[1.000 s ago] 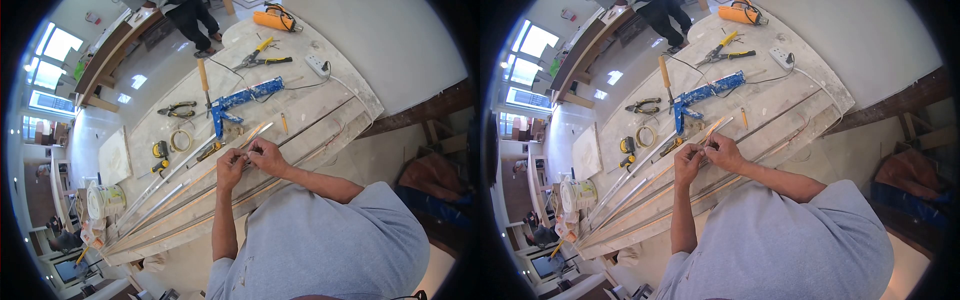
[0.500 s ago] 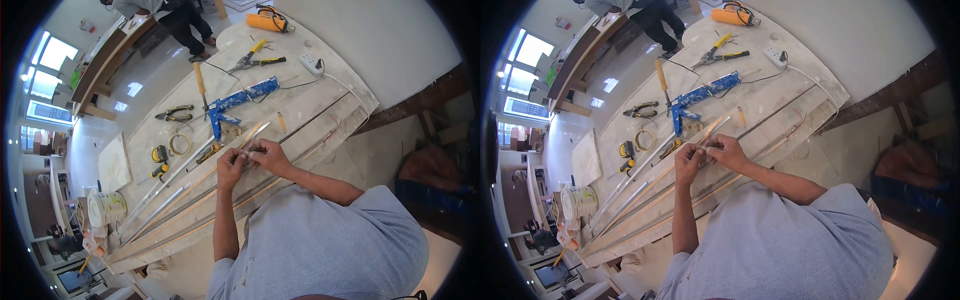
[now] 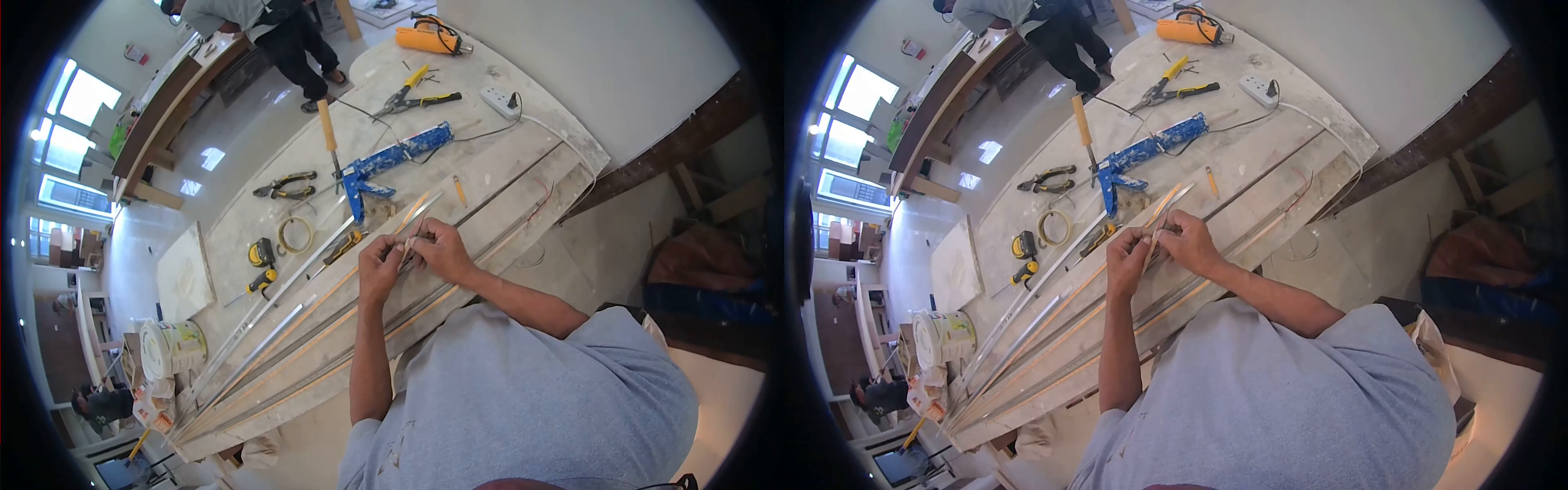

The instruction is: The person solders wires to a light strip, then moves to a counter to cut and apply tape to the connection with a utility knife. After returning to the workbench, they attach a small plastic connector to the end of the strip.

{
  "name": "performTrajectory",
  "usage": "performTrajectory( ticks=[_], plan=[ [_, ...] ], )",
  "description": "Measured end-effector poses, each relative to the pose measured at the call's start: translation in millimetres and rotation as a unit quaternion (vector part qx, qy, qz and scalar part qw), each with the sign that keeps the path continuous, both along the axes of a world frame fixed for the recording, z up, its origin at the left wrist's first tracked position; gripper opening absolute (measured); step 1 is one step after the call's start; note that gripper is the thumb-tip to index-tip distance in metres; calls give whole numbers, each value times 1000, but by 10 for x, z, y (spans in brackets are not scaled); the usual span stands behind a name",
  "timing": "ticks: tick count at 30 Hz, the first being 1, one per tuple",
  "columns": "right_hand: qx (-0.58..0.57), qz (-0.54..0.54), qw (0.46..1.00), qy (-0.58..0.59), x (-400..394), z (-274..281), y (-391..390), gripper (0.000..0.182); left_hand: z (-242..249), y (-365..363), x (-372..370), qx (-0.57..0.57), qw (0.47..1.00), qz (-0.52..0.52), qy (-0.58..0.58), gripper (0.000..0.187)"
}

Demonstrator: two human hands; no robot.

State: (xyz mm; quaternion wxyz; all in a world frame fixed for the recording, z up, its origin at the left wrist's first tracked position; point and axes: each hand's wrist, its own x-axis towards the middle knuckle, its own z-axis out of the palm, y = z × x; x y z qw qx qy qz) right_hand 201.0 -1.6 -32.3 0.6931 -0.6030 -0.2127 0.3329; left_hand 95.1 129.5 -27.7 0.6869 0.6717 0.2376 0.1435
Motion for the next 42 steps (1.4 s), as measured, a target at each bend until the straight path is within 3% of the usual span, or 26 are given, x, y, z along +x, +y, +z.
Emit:
performTrajectory(
  ticks=[10, 15, 26, 32, 42],
  plan=[
    [8, -32, 999, 36, -80, 96, 85, 4, -28, 71, 1, -12, 999, -27, -17, 14],
    [46, -42, 991, 117, -105, 71, 50, 6, -67, 111, 53, -10, 1000, -17, -13, 12],
    [13, -70, 997, 19, -211, 121, 73, 11, -183, 175, 61, -9, 999, -35, -20, 12],
    [-17, -92, 995, -21, -219, 49, 97, 10, -18, 170, 7, -92, 994, -46, -32, 14],
    [-19, -110, 993, -38, -156, -22, 173, 6, -100, 76, 73, 69, 994, -32, -73, 11]
  ],
)
